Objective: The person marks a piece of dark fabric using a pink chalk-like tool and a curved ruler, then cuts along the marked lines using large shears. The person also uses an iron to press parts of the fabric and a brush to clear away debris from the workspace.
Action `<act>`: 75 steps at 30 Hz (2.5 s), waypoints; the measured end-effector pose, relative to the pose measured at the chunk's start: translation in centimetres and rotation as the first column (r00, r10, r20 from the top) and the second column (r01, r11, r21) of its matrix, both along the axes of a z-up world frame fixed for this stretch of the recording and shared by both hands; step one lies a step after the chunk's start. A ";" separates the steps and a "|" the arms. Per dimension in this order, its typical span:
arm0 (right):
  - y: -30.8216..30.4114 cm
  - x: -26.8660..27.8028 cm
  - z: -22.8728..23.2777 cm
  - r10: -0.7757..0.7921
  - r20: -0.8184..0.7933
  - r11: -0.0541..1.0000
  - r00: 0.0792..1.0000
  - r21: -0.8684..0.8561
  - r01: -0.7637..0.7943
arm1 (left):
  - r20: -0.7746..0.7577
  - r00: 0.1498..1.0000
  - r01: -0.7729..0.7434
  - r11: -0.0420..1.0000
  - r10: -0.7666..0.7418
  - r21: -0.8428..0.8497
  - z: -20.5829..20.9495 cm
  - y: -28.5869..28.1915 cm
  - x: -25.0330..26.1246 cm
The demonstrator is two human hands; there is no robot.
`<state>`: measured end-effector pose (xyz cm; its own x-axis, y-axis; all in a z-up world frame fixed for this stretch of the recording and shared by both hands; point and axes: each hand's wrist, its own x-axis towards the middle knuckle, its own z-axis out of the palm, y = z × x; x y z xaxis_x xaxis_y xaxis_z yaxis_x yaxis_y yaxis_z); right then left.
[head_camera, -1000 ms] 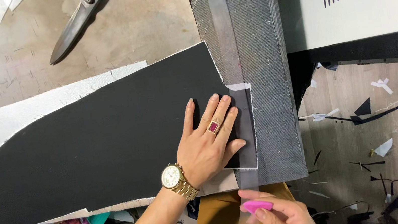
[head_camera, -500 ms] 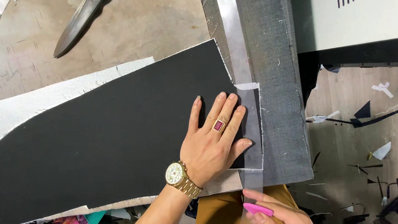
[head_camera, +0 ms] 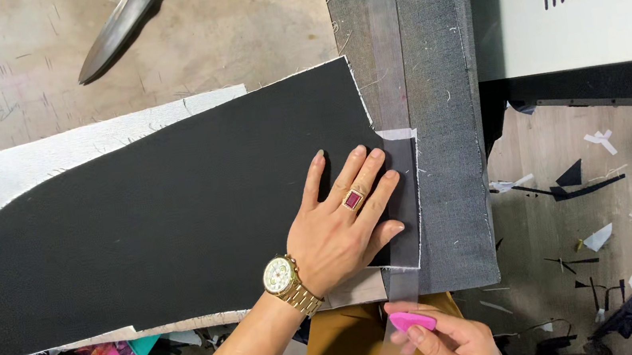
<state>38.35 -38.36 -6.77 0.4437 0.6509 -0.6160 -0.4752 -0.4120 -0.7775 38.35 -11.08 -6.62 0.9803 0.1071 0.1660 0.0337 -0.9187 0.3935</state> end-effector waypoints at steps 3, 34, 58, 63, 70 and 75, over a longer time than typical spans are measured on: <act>0.7 0.4 0.9 0.005 0.016 0.997 1.000 -0.078 -0.003 | 0.015 1.000 0.003 1.000 -0.003 0.013 0.1 0.0 0.0; 2.5 3.1 2.4 -0.036 0.878 0.994 0.476 0.083 -0.076 | 0.036 0.986 0.162 0.987 -0.162 -0.008 -0.1 1.2 0.8; 1.6 2.0 1.3 0.131 0.911 0.942 0.391 0.008 -0.336 | 0.007 0.991 0.135 0.991 -0.135 0.019 0.0 1.2 0.9; 1.6 1.9 1.3 0.113 0.902 0.946 0.418 0.031 -0.324 | 0.009 0.992 0.128 0.991 -0.128 0.027 0.0 1.2 1.0; 1.7 1.8 1.4 0.094 0.897 0.954 0.431 0.043 -0.298 | 0.003 0.990 0.140 0.990 -0.140 0.025 0.1 1.3 1.0; 1.5 1.9 1.3 0.117 0.898 0.946 0.425 0.030 -0.324 | 0.013 0.988 0.154 0.988 -0.154 0.010 0.0 1.3 0.9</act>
